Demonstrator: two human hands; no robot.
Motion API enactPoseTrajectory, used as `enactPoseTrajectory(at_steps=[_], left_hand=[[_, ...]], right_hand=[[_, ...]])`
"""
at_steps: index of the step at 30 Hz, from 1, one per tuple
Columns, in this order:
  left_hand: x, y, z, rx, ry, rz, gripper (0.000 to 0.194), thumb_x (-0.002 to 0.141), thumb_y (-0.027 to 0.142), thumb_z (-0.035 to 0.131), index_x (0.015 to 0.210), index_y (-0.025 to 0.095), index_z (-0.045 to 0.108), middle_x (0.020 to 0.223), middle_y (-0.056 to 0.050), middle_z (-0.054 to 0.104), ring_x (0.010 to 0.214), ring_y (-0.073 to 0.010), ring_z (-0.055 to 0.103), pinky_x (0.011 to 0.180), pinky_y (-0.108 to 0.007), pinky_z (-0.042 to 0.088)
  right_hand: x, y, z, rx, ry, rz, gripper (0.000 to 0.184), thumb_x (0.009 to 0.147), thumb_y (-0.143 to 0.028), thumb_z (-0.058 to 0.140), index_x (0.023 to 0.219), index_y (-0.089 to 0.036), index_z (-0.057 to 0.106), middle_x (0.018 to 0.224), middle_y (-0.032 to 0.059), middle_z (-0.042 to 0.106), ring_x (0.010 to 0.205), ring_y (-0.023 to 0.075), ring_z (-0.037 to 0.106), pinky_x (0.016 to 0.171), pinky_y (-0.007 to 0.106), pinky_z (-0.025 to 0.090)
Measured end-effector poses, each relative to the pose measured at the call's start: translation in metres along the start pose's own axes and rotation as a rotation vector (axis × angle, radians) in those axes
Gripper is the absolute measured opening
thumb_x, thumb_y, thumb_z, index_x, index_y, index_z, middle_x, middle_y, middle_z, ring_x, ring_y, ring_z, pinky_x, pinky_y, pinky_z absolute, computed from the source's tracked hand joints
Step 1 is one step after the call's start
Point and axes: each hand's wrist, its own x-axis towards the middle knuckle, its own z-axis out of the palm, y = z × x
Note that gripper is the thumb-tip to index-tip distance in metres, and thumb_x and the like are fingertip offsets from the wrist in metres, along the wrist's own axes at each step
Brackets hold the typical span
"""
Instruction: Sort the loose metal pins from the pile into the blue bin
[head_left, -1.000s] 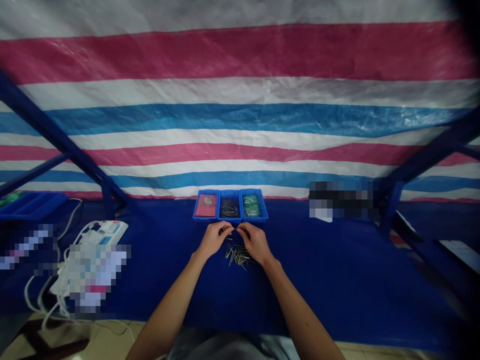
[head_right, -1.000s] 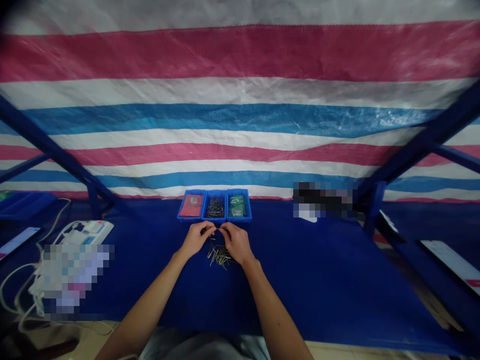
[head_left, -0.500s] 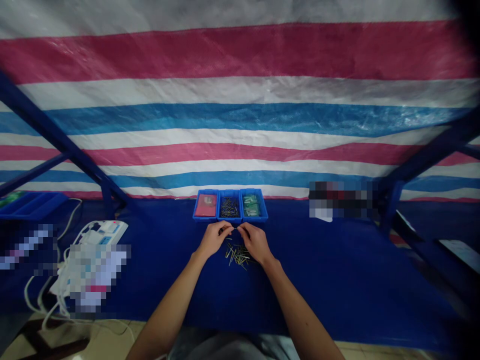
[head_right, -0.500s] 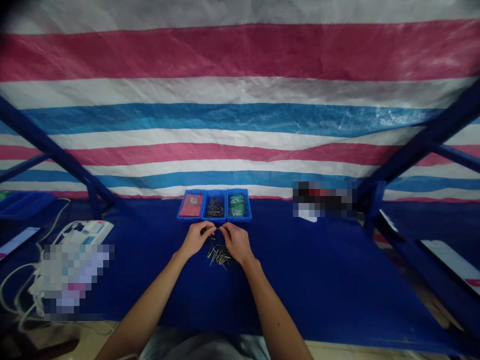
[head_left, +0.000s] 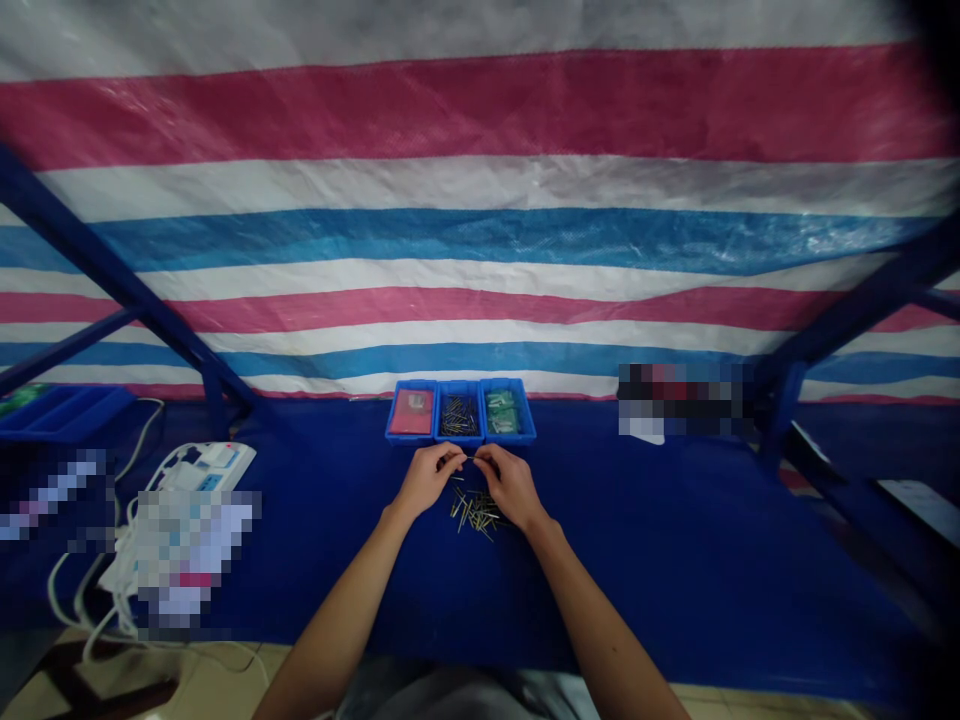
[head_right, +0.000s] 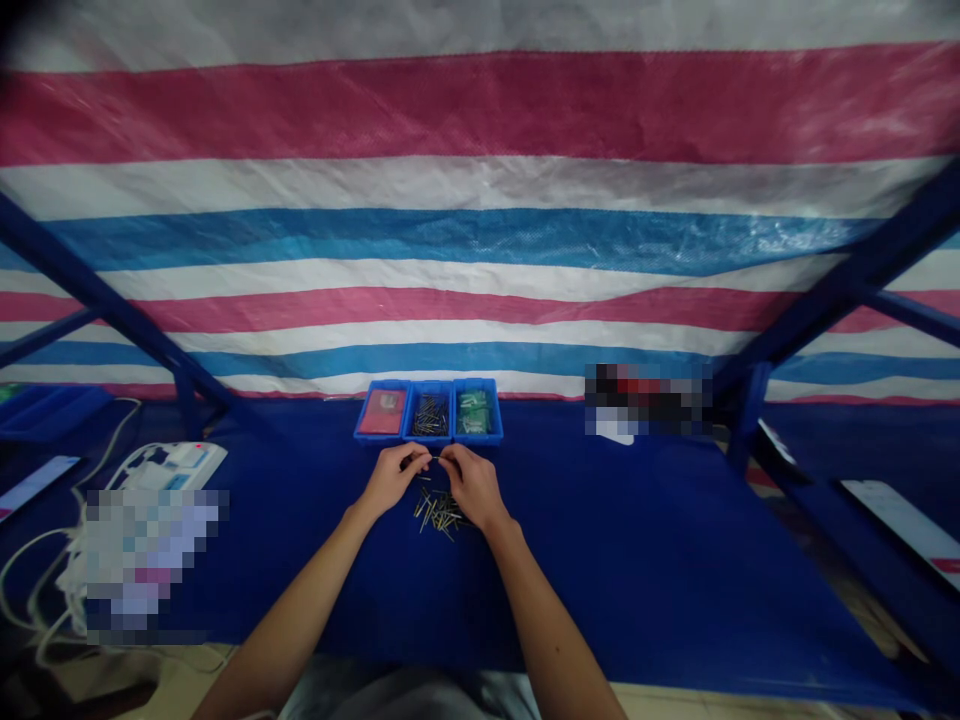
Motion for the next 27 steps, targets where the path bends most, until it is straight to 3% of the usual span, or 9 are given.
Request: enactPoseTrajectory(at_steps=[10,18,27], left_hand=[[-0.0002,0.0029,-0.0002,-0.025,-0.004,-0.009,0.025,0.095,0.035,0.056,0.087,0.016,0.069,0.074,-0.002,0.068,0.068,-0.0147,0.063,0.067,-0.023,0.047],[0.0,0.0028,-0.0004,-0.029,0.009,-0.019,0.027,0.095,0.036,0.056,0.085,0.016,0.069,0.074,-0.002,0.069,0.067,-0.0144,0.063,0.065,-0.022,0.047],[-0.0009,0.008,-0.0009,-0.001,-0.015,-0.003,0.028,0.094,0.041,0.057,0.089,0.016,0.069,0.074,-0.003,0.071,0.067,-0.015,0.063,0.065,-0.023,0.045]], right_hand=[[-0.0001,0.0002,-0.001,-0.033,-0.021,0.011,0.022,0.102,-0.03,0.046,0.092,-0.022,0.064,0.087,0.0036,0.069,0.079,0.0184,0.065,0.071,0.027,0.044],[0.0013,-0.0017,-0.0012,-0.038,-0.049,0.04,0.03,0.103,-0.032,0.043,0.081,-0.022,0.061,0.072,0.0011,0.065,0.068,0.0165,0.062,0.065,0.025,0.041],[0.0022,-0.001,-0.0006,0.009,-0.027,0.033,0.026,0.102,-0.032,0.047,0.085,-0.021,0.063,0.075,0.002,0.066,0.069,0.0169,0.061,0.066,0.026,0.042]])
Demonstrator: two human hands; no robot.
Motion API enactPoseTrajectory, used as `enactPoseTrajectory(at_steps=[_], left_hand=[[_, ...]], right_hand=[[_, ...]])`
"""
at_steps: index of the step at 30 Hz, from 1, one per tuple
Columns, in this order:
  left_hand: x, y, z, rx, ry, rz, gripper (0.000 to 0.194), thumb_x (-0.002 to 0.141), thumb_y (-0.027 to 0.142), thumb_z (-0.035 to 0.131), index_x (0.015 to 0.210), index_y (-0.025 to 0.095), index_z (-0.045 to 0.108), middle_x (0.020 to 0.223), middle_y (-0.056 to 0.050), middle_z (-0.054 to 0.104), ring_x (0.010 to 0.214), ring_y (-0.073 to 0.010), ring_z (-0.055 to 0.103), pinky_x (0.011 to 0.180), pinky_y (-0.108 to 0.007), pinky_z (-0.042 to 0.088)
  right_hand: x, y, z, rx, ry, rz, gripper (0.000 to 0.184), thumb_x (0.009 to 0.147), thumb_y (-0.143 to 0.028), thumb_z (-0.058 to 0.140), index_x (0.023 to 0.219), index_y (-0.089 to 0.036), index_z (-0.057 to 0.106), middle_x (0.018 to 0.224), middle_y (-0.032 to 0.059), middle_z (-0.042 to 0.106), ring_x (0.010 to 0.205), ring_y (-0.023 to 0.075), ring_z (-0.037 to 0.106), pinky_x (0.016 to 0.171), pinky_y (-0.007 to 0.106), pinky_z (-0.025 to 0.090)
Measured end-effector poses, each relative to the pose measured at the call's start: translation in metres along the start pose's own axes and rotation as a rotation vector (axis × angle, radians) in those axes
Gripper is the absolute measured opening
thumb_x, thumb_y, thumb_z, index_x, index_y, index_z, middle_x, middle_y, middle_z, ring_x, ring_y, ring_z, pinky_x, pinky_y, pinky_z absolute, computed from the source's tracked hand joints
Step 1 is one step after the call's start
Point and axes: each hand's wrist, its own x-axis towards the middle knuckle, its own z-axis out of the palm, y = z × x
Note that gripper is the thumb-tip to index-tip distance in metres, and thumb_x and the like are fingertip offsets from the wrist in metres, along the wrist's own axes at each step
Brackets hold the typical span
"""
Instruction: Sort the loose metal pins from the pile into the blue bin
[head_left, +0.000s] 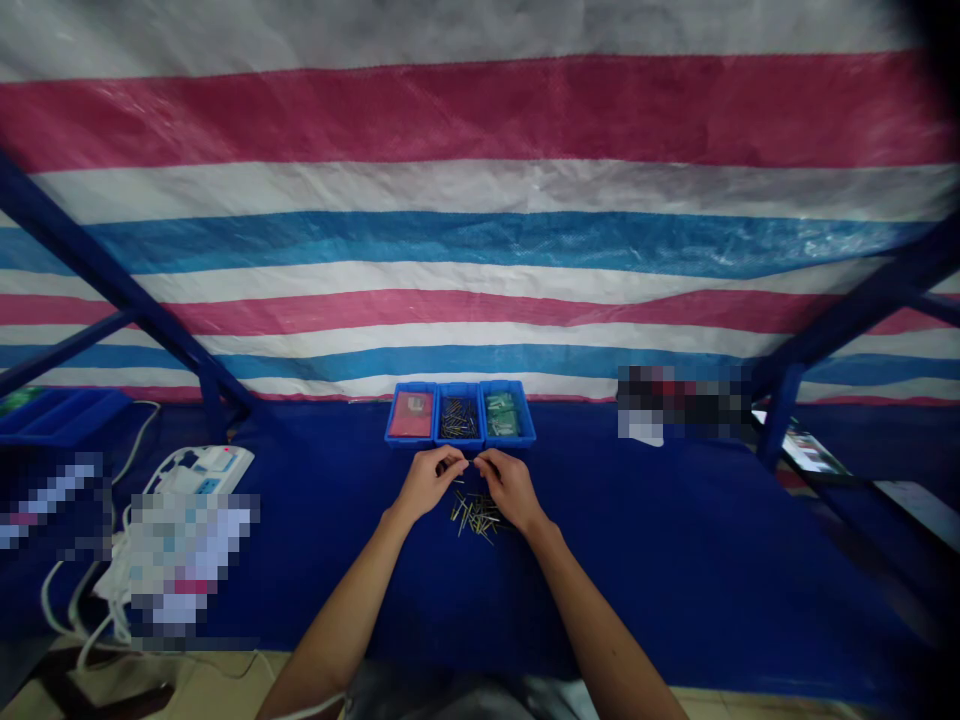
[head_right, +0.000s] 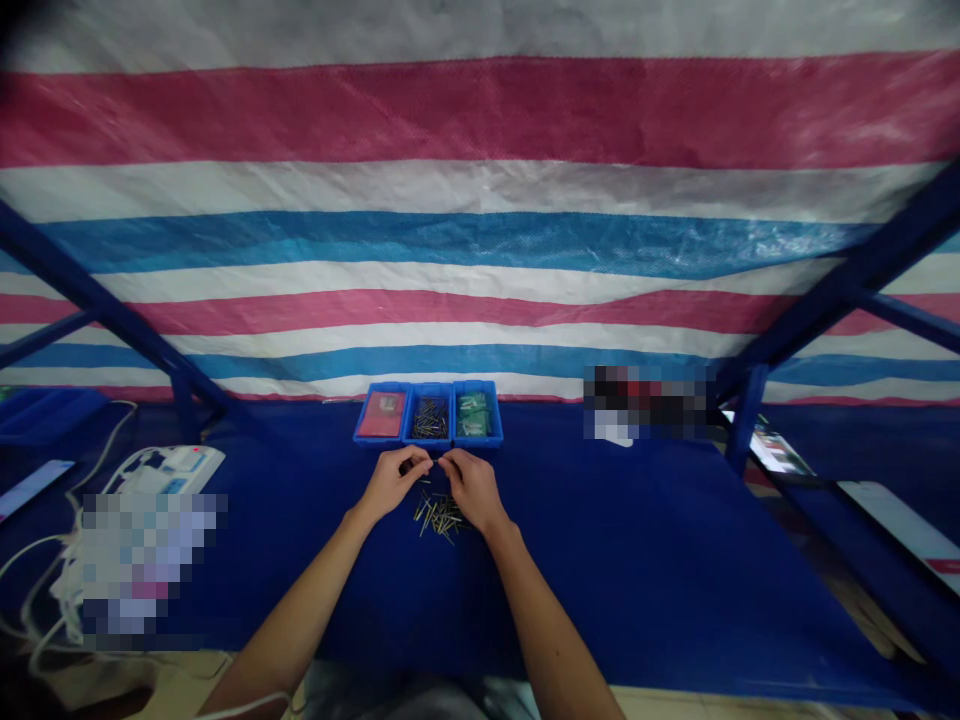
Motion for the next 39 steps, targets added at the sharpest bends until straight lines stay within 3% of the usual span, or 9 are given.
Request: enactPoseTrajectory(at_steps=[7,18,31,39], left_hand=[[0.0005,-0.0016,0.0013,0.008,-0.034,0.01,0.026,0.094,0.038,0.058,0.094,0.016,0.071,0.074,-0.003,0.072,0.067,-0.016,0.065,0.064,-0.024,0.045],[0.0003,-0.0033,0.002,0.026,-0.035,0.017,0.024,0.094,0.036,0.059,0.093,0.015,0.071,0.075,-0.003,0.072,0.067,-0.0154,0.065,0.064,-0.023,0.044],[-0.0002,0.0004,-0.0003,0.049,-0.059,0.026,0.029,0.094,0.039,0.056,0.09,0.016,0.073,0.076,-0.004,0.074,0.064,-0.0152,0.062,0.062,-0.024,0.043],[-0.0001,0.0004,-0.0006,0.046,-0.06,0.031,0.029,0.095,0.037,0.055,0.089,0.016,0.073,0.077,-0.004,0.073,0.066,-0.0156,0.063,0.064,-0.024,0.044]], right_hand=[[-0.0008,-0.0002,-0.0005,0.06,0.008,-0.022,0.023,0.1,-0.033,0.048,0.093,-0.022,0.066,0.087,0.0053,0.069,0.078,0.0196,0.063,0.071,0.029,0.047],[-0.0016,-0.0016,-0.001,0.065,0.04,-0.032,0.015,0.097,-0.028,0.055,0.092,-0.023,0.068,0.086,0.0032,0.066,0.076,0.0178,0.062,0.07,0.028,0.048],[-0.0022,0.0008,0.0009,0.097,0.045,-0.032,0.02,0.096,-0.036,0.057,0.091,-0.023,0.071,0.085,0.0047,0.068,0.071,0.0183,0.061,0.065,0.029,0.049],[-0.0013,-0.001,0.0005,0.082,0.001,-0.046,0.019,0.098,-0.033,0.056,0.102,-0.025,0.073,0.091,0.0043,0.069,0.078,0.0189,0.065,0.072,0.029,0.05]])
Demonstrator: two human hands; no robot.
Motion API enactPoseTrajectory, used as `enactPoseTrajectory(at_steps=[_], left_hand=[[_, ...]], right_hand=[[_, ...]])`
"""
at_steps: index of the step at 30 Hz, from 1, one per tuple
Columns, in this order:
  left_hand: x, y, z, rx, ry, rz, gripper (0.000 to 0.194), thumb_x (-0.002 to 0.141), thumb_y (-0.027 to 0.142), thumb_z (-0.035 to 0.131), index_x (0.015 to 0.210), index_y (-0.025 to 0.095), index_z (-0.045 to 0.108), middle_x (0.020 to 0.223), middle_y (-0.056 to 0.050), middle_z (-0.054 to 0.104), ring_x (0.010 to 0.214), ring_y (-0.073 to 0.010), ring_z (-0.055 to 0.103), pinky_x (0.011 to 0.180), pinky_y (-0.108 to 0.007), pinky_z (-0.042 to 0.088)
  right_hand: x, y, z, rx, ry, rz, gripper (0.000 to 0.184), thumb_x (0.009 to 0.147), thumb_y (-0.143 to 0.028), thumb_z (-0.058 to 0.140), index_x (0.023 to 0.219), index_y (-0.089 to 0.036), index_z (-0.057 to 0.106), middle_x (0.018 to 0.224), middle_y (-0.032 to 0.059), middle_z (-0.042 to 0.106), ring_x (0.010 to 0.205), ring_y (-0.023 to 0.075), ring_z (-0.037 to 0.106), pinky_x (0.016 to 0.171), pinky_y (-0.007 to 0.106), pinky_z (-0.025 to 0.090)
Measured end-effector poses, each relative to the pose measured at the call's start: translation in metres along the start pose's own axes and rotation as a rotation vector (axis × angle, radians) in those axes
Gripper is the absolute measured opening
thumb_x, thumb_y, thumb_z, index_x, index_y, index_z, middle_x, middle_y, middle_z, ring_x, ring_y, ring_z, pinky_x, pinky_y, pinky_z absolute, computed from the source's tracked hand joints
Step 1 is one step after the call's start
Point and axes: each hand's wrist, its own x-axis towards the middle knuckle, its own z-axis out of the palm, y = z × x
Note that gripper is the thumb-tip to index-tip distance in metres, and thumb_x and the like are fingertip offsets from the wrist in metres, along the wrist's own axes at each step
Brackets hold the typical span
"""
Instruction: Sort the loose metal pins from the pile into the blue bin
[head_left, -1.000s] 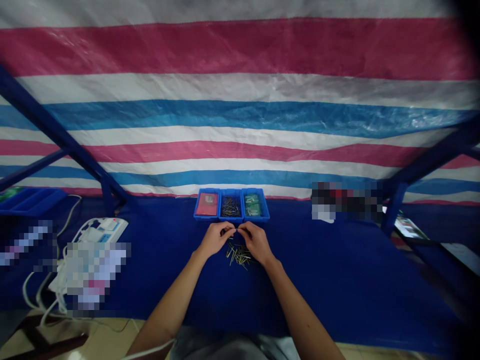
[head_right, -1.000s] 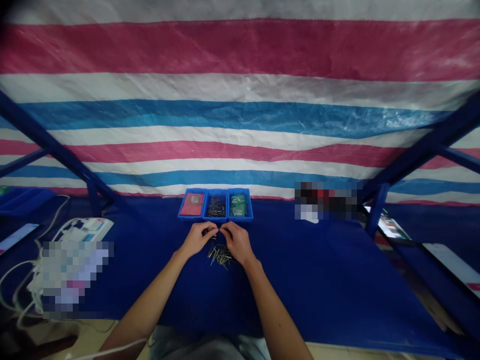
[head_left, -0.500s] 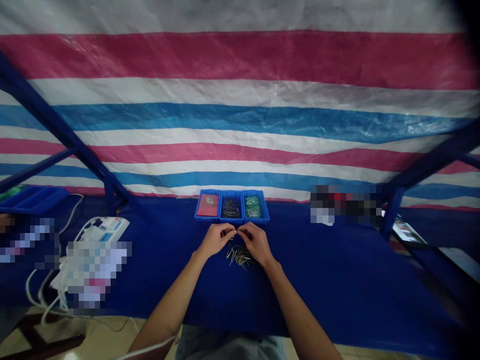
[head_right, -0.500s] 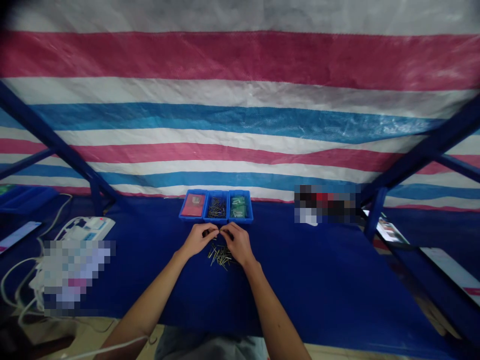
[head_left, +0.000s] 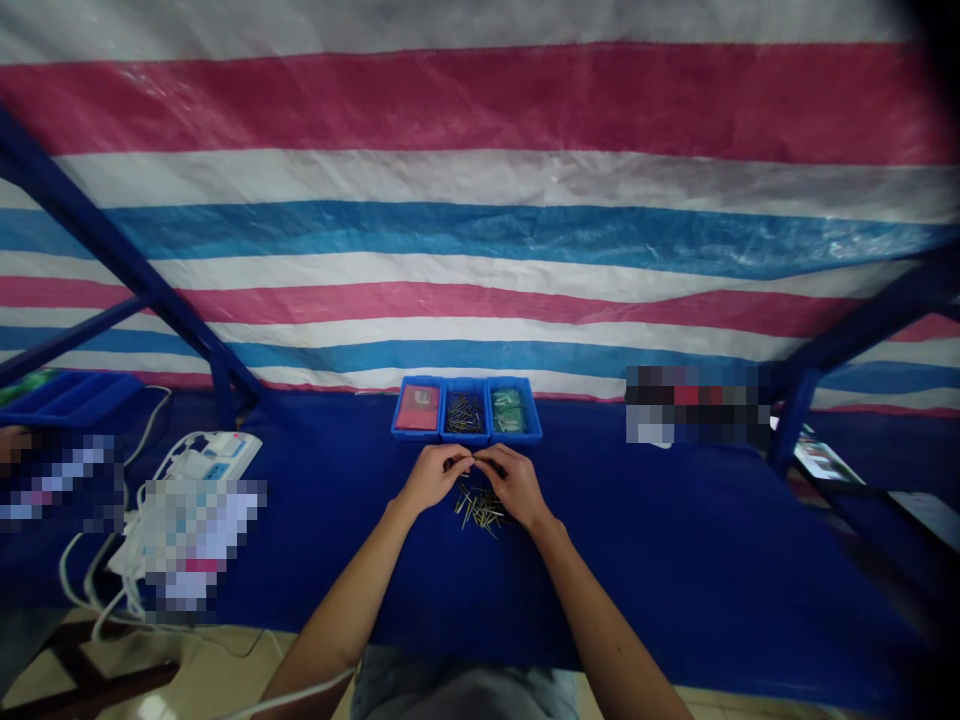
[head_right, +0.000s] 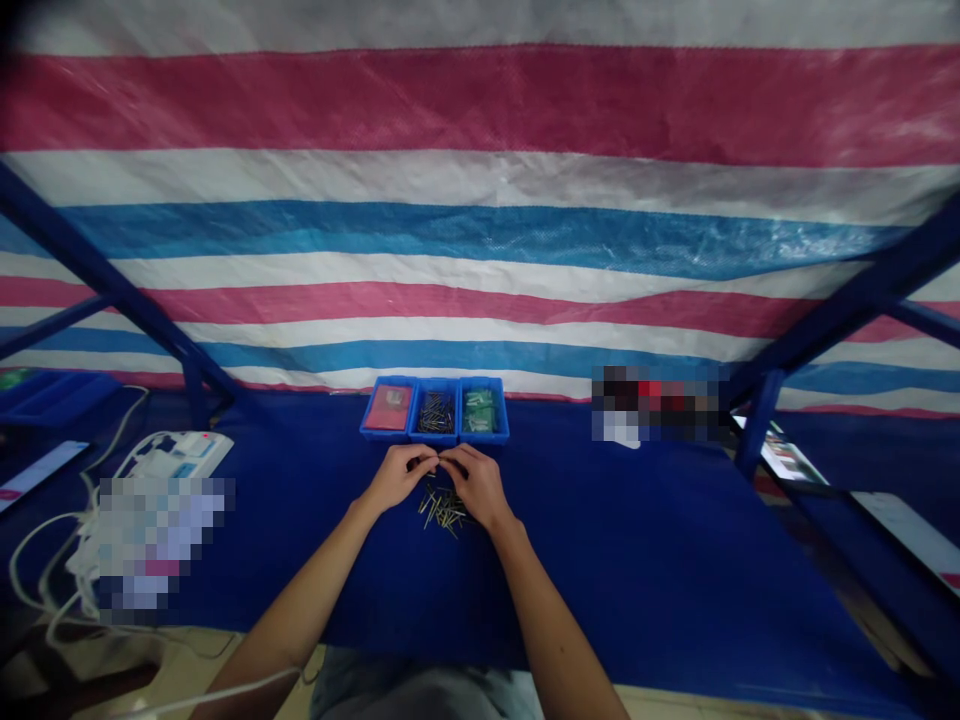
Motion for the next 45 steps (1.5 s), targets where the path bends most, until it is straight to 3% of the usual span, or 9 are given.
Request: enactPoseTrajectory(at_steps=[4,19,31,39,45], left_hand=[[0.0,0.001,0.0,0.017,-0.01,-0.002,0.032,0.096,0.039,0.052,0.087,0.015,0.072,0.076,-0.004,0.073,0.066,-0.0158,0.063,0.065,-0.024,0.045],[0.0,-0.002,0.0,0.024,0.006,0.012,0.031,0.097,0.036,0.052,0.082,0.016,0.071,0.074,-0.003,0.072,0.067,-0.0158,0.064,0.068,-0.023,0.046],[0.0,-0.003,0.0,0.033,0.011,0.029,0.03,0.097,0.034,0.052,0.081,0.015,0.069,0.073,-0.002,0.07,0.065,-0.0142,0.062,0.065,-0.022,0.043],[0.0,-0.004,0.001,0.043,0.004,0.019,0.028,0.097,0.033,0.053,0.08,0.016,0.069,0.073,-0.001,0.07,0.065,-0.0136,0.061,0.065,-0.022,0.042],[0.0,-0.003,0.001,0.051,0.013,0.019,0.026,0.096,0.031,0.054,0.08,0.016,0.069,0.072,0.0,0.07,0.062,-0.0126,0.059,0.061,-0.022,0.039]], right_hand=[[0.001,-0.001,0.0,-0.007,-0.001,-0.015,0.021,0.099,-0.032,0.054,0.102,-0.026,0.074,0.091,0.0044,0.07,0.082,0.0199,0.066,0.076,0.031,0.051],[0.0,-0.001,0.0,-0.143,-0.053,-0.031,0.027,0.103,-0.034,0.045,0.09,-0.023,0.067,0.085,0.0034,0.067,0.075,0.0178,0.063,0.071,0.027,0.046],[0.001,0.0,0.002,-0.035,0.016,-0.056,0.019,0.099,-0.028,0.053,0.1,-0.025,0.073,0.09,0.0037,0.07,0.08,0.0187,0.066,0.076,0.029,0.05],[-0.001,0.008,0.004,0.008,0.048,-0.046,0.014,0.096,-0.026,0.059,0.089,-0.023,0.071,0.085,0.0033,0.069,0.077,0.0181,0.066,0.072,0.028,0.05],[-0.002,0.009,0.004,-0.013,0.044,-0.046,0.021,0.098,-0.027,0.055,0.083,-0.023,0.07,0.083,0.003,0.068,0.075,0.0171,0.065,0.071,0.027,0.049]])
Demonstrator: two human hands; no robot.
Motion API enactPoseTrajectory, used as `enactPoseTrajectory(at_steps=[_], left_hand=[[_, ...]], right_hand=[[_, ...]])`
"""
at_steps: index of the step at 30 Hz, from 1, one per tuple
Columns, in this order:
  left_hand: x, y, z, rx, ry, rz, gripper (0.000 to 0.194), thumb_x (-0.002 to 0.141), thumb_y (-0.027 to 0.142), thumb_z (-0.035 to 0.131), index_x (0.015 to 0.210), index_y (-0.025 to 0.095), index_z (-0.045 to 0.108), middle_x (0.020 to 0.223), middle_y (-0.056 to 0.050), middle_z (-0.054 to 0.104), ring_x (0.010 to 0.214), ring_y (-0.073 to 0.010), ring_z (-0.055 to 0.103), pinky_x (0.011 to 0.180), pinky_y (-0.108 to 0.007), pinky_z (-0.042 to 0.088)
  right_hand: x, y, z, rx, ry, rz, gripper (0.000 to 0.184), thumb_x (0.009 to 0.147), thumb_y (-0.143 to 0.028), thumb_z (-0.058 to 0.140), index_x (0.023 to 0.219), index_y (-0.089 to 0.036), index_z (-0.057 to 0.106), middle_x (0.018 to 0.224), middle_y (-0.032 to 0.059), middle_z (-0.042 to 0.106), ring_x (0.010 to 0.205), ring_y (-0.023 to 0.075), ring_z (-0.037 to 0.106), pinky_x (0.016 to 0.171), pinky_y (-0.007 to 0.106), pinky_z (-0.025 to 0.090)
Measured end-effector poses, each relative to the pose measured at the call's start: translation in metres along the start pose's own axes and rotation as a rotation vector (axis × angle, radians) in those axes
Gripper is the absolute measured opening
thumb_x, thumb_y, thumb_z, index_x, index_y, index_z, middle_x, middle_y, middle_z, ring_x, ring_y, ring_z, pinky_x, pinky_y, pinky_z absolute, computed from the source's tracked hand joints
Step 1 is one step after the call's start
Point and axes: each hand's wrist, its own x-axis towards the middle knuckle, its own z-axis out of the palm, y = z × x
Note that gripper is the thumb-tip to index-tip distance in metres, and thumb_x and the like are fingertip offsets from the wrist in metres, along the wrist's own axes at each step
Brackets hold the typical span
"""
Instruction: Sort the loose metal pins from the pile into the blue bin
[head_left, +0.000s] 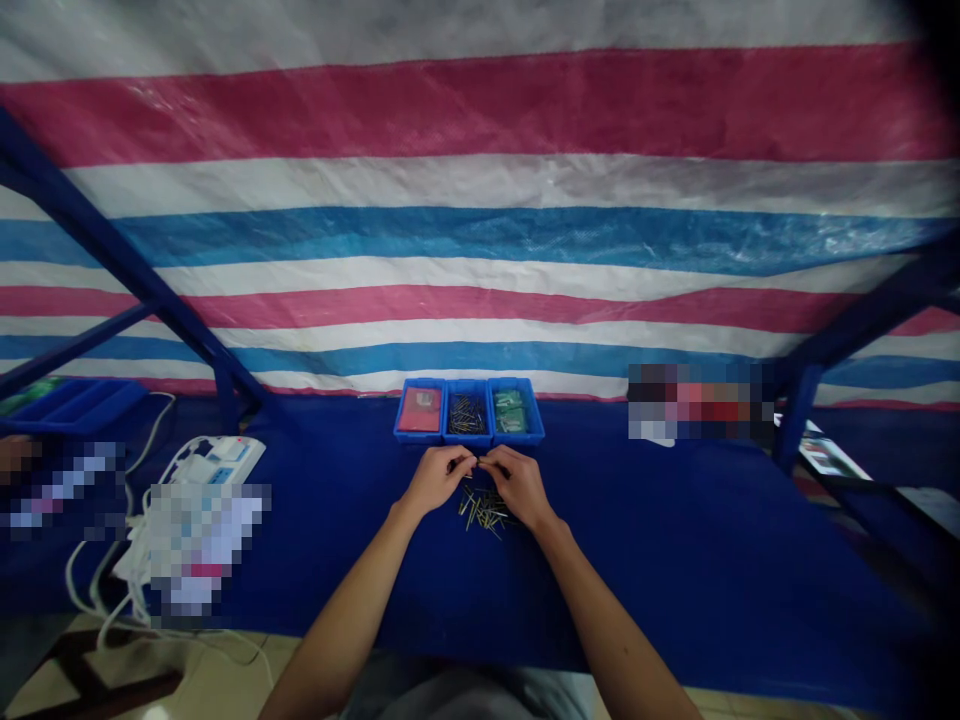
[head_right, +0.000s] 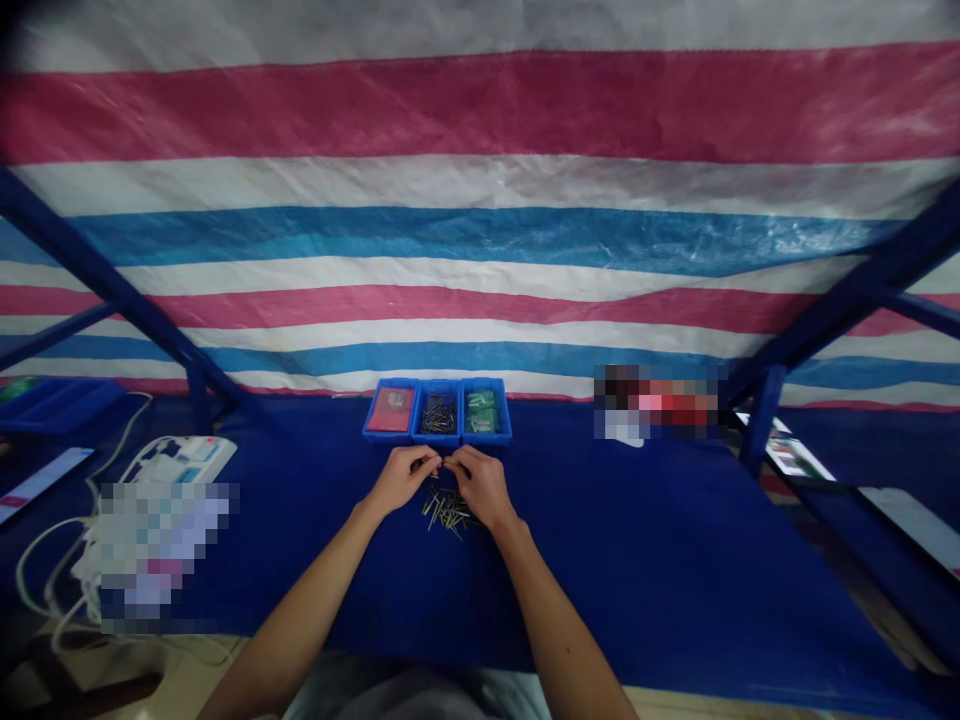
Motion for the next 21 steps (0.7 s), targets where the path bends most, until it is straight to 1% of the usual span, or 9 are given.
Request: enactPoseTrajectory(at_steps=[4,11,21], left_hand=[[-0.0003,0.0005,-0.0008,0.004,0.006,0.003,0.026,0.096,0.03,0.055,0.08,0.015,0.069,0.071,0.0,0.07,0.062,-0.0124,0.059,0.061,-0.022,0.038],[0.0005,-0.0002,-0.0004,-0.005,0.016,0.001,0.024,0.096,0.029,0.056,0.082,0.016,0.07,0.072,-0.001,0.07,0.064,-0.013,0.061,0.062,-0.022,0.04],[0.0009,-0.002,0.0003,-0.033,0.048,0.006,0.023,0.095,0.03,0.057,0.082,0.016,0.07,0.072,-0.001,0.07,0.067,-0.0139,0.063,0.066,-0.022,0.043]], right_hand=[[0.0,-0.0006,0.0001,0.003,0.01,-0.001,0.02,0.097,-0.026,0.056,0.083,-0.023,0.071,0.083,0.0027,0.068,0.075,0.0169,0.065,0.073,0.027,0.05],[0.0011,-0.0053,-0.0022,-0.011,0.007,0.008,0.012,0.095,-0.022,0.059,0.091,-0.023,0.071,0.088,0.003,0.07,0.079,0.0183,0.067,0.073,0.028,0.049],[0.0024,-0.0077,-0.0036,-0.074,-0.033,0.004,0.017,0.099,-0.025,0.052,0.091,-0.023,0.067,0.086,0.0032,0.067,0.077,0.0182,0.064,0.073,0.028,0.046]])
